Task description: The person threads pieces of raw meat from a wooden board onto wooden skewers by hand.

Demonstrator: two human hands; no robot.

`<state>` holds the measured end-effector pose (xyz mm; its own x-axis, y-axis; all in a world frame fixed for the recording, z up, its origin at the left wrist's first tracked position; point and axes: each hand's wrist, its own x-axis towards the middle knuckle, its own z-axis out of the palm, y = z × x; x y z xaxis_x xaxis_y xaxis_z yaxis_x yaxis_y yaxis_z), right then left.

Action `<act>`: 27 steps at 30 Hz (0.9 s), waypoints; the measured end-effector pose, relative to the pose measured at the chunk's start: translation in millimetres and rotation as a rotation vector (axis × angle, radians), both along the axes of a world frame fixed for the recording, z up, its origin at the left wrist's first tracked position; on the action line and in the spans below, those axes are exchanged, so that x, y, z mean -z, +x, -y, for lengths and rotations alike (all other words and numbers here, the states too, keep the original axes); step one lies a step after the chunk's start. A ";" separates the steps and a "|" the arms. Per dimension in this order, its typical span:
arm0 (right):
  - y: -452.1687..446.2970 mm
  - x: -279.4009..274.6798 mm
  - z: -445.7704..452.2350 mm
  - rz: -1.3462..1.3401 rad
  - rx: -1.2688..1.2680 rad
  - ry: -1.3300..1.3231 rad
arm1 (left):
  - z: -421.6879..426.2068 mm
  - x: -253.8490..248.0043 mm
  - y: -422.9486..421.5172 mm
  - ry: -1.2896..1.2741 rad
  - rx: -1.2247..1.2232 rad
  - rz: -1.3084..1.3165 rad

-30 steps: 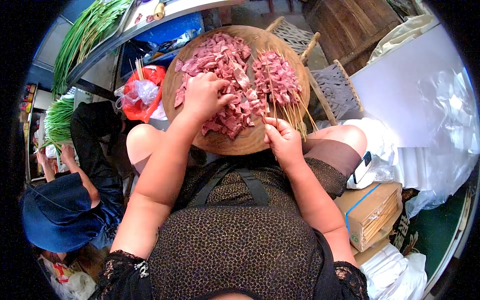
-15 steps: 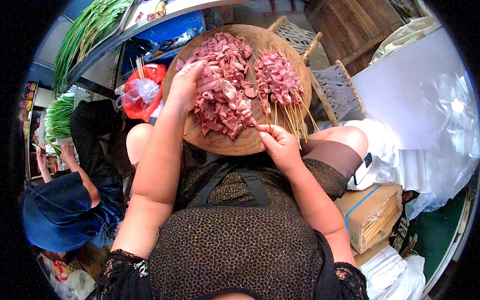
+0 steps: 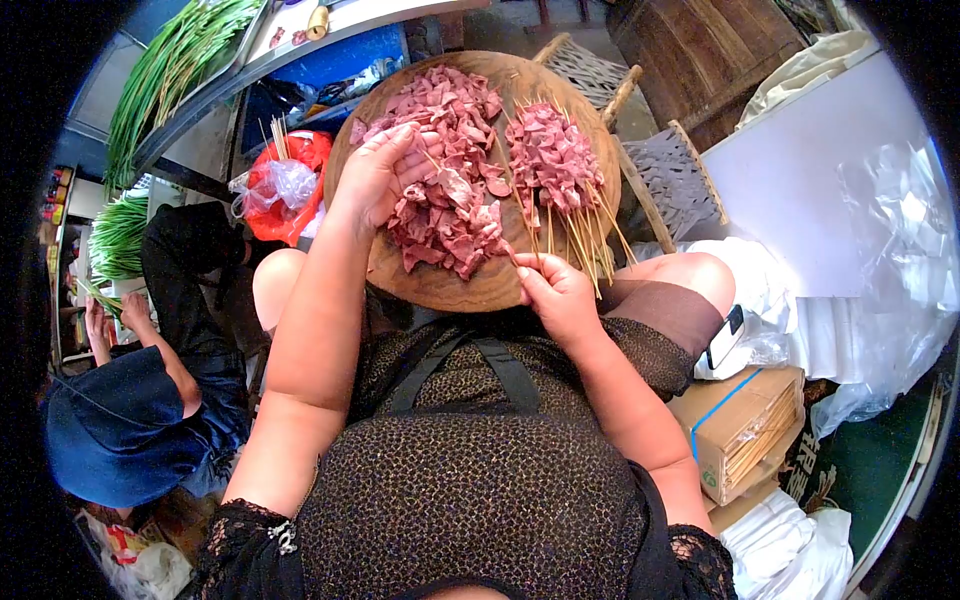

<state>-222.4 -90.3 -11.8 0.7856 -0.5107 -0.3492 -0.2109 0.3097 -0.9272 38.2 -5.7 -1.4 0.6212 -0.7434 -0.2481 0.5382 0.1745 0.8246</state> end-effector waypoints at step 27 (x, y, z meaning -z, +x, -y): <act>3.5 -4.0 8.3 0.038 -0.051 -0.132 | -1.7 -8.7 -15.8 0.097 0.216 -0.020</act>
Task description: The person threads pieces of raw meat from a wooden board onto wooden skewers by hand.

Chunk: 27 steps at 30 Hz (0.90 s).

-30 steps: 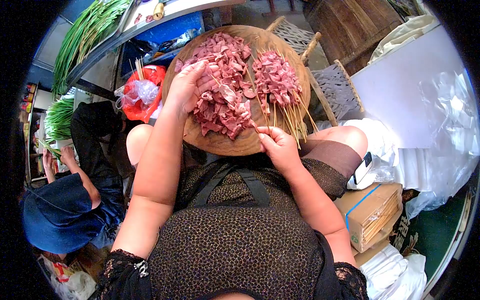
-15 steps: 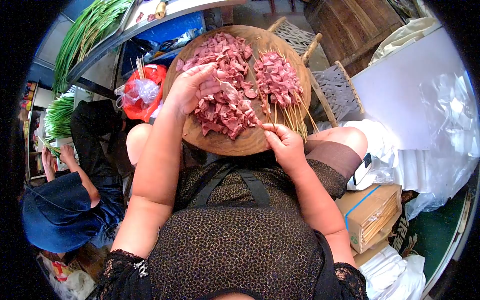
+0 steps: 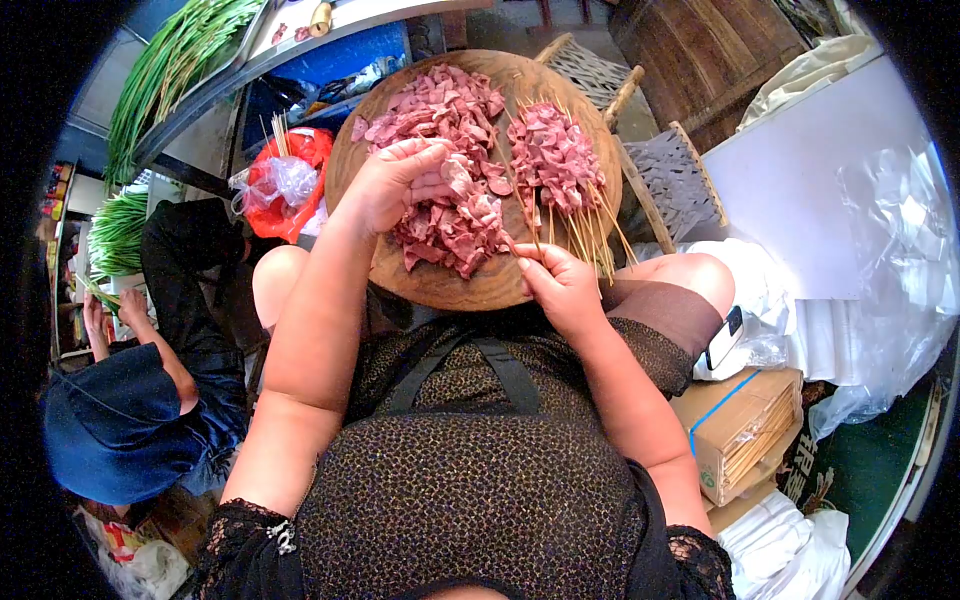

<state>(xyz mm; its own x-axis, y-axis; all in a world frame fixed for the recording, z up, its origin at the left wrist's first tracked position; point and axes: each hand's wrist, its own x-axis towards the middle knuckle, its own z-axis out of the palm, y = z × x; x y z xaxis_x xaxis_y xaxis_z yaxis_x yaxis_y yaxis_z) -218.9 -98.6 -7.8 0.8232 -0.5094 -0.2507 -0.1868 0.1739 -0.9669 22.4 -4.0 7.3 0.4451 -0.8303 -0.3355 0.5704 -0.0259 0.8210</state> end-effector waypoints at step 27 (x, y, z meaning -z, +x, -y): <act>19.8 17.2 -9.4 0.082 0.121 0.211 | 8.9 20.7 -57.9 -0.143 0.240 -0.144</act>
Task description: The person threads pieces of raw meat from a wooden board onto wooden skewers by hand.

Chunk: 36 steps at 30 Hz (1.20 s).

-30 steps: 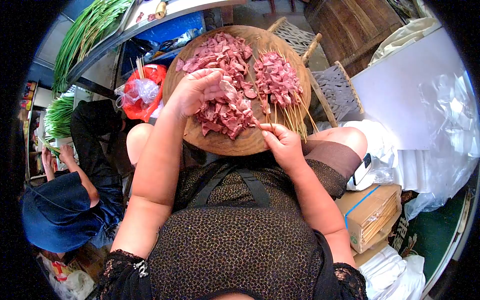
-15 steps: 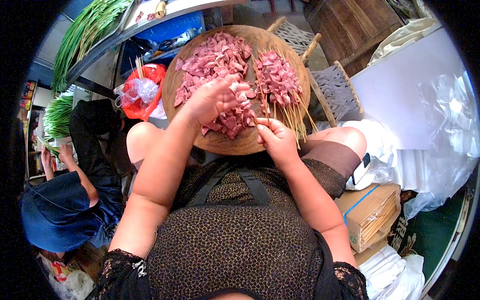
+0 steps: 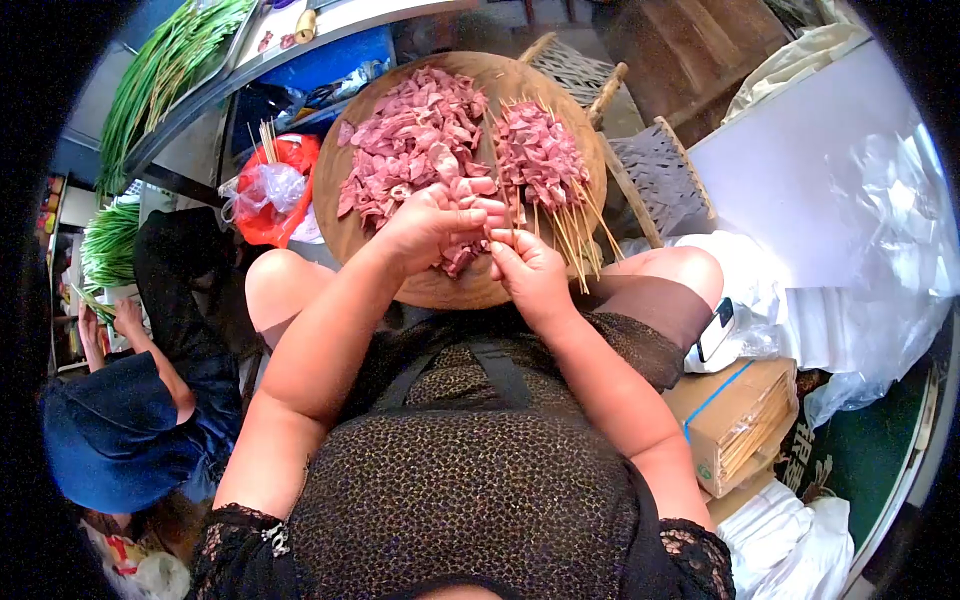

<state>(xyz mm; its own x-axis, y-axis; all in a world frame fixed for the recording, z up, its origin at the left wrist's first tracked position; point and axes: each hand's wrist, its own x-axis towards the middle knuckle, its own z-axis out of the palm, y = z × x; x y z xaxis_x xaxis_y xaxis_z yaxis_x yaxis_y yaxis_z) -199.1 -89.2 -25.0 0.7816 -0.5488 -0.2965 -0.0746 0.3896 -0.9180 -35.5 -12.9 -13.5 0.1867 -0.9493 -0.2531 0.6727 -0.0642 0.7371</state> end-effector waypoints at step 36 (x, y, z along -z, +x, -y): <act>-19.2 -23.2 18.6 -0.133 -0.184 -0.663 | -11.3 -12.1 57.4 0.097 -0.465 0.195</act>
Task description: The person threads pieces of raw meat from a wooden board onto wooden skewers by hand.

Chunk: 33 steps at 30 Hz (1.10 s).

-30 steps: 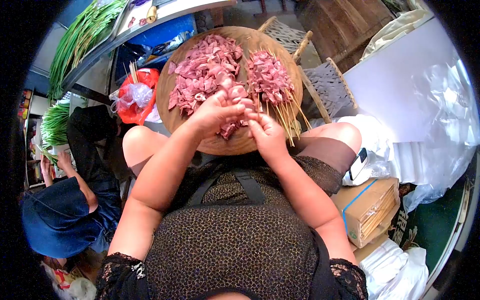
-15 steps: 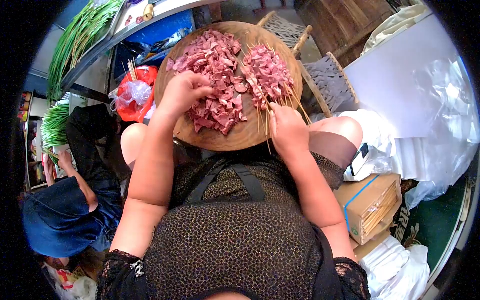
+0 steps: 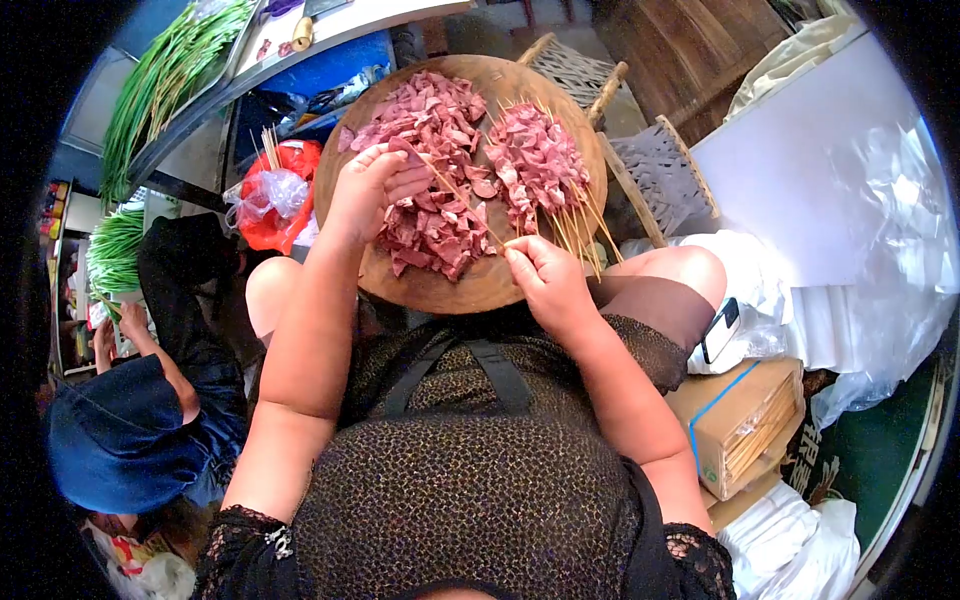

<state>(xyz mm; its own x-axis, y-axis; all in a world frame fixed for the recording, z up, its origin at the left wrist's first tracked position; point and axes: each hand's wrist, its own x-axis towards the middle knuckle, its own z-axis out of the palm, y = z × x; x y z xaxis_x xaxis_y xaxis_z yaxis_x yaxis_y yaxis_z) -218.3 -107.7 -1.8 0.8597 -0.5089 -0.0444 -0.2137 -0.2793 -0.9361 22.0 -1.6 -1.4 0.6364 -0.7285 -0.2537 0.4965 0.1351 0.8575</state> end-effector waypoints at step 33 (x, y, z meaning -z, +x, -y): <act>3.9 2.9 -2.3 0.036 0.059 -0.045 | -3.7 -9.9 -4.3 -0.035 0.128 -0.122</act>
<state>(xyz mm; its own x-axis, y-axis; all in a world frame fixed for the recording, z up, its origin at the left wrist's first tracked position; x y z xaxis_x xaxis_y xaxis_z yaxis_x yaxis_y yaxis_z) -214.3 -105.4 -4.7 0.8287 -0.5596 0.0100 -0.1975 -0.3090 -0.9303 17.7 2.1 8.5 0.5035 -0.8115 -0.2965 0.6119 0.0926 0.7855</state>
